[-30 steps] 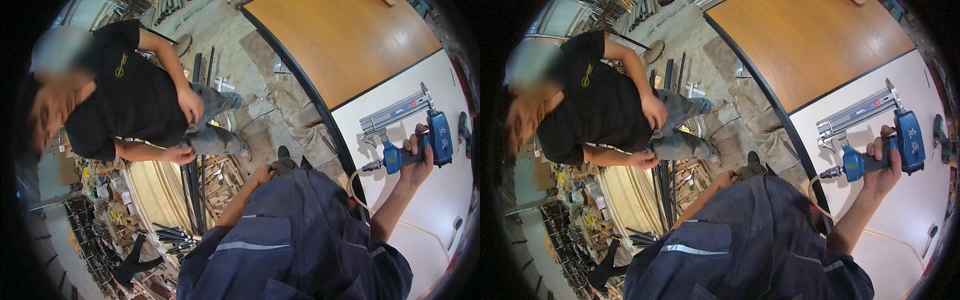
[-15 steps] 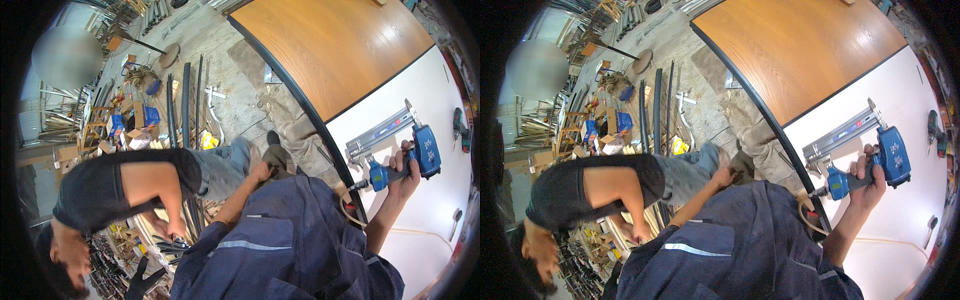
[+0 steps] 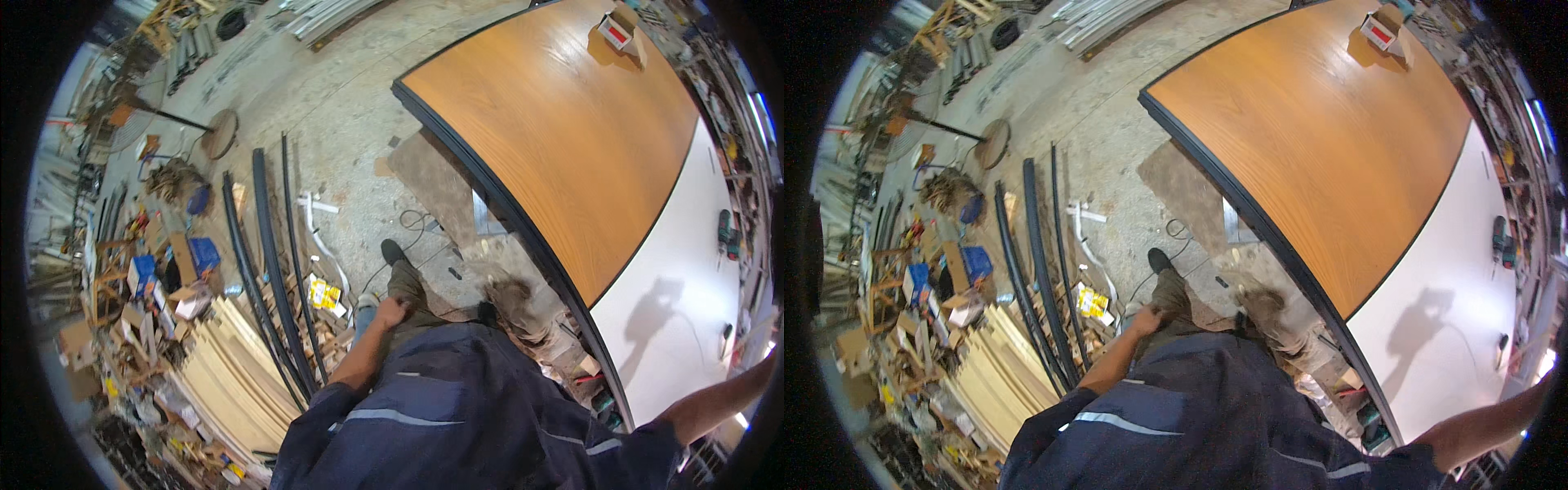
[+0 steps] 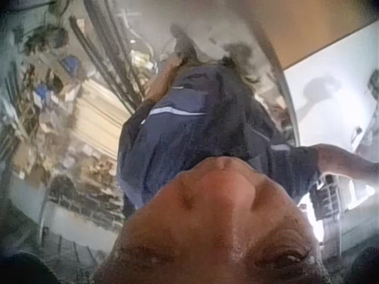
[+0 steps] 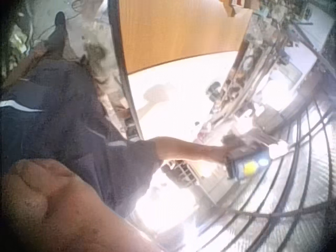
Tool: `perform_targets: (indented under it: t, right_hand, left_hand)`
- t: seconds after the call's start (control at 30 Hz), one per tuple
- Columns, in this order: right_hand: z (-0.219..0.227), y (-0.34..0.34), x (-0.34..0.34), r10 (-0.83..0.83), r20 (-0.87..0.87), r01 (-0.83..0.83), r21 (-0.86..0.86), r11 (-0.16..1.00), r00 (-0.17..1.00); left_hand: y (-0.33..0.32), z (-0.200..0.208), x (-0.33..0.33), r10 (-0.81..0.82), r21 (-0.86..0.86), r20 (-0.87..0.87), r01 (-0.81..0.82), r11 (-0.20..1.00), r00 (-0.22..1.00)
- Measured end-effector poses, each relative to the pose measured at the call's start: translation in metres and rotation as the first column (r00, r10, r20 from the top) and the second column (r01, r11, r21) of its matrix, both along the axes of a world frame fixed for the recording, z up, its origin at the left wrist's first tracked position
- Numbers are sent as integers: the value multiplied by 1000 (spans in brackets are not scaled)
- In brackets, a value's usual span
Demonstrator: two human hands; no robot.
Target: The person attaches a black trim strip to the edge of a large wooden tabletop using a pneumatic nail gun, then switches to a cordless drill to drive screws into the underside of the table. The person handles the trim, nail gun, and drill throughout the process.
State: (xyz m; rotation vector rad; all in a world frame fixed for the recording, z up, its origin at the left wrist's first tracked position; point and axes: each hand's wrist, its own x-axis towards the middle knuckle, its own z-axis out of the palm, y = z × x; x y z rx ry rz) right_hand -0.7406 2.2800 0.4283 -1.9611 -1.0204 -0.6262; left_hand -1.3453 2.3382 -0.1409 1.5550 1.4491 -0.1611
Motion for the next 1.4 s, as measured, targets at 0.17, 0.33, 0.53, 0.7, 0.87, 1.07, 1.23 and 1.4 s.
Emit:
perform_targets:
  t: [0.17, 0.33, 0.53, 0.7, 0.87, 1.07, 1.23, 1.4]
  right_hand:
    - [62, 171, -79, 218, 245, -209, -61, 976, 945]
    - [94, 301, -150, 365, 279, -349, -107, 931, 888]
    - [78, 420, -195, 460, 164, -461, -33, 887, 873]
    - [54, 474, -218, 510, 105, -520, 132, 844, 854]
    - [28, 514, -233, 598, 111, -592, 367, 718, 794]
    - [2, 533, -256, 640, 171, -609, 560, 562, 749]
    - [-15, 539, -285, 659, -37, -333, 840, 428, 752]
    - [-34, 472, -335, 561, -104, -50, 967, 251, 821]
  left_hand:
    - [95, -3, -104, 128, -66, 87, -123, 990, 988]
    - [188, 25, -160, 552, -231, 246, -505, 832, 797]
    - [234, 32, -195, 659, -301, 241, -591, 748, 712]
    - [284, 27, -209, 648, -297, 233, -581, 758, 725]
    - [371, 12, -250, 262, -19, 37, -262, 965, 964]
    - [540, 68, -202, 480, -270, 95, -441, 856, 872]
    - [693, 20, -171, 323, -374, 144, -251, 893, 935]
    - [833, -14, -75, -110, -441, 236, 207, 873, 966]
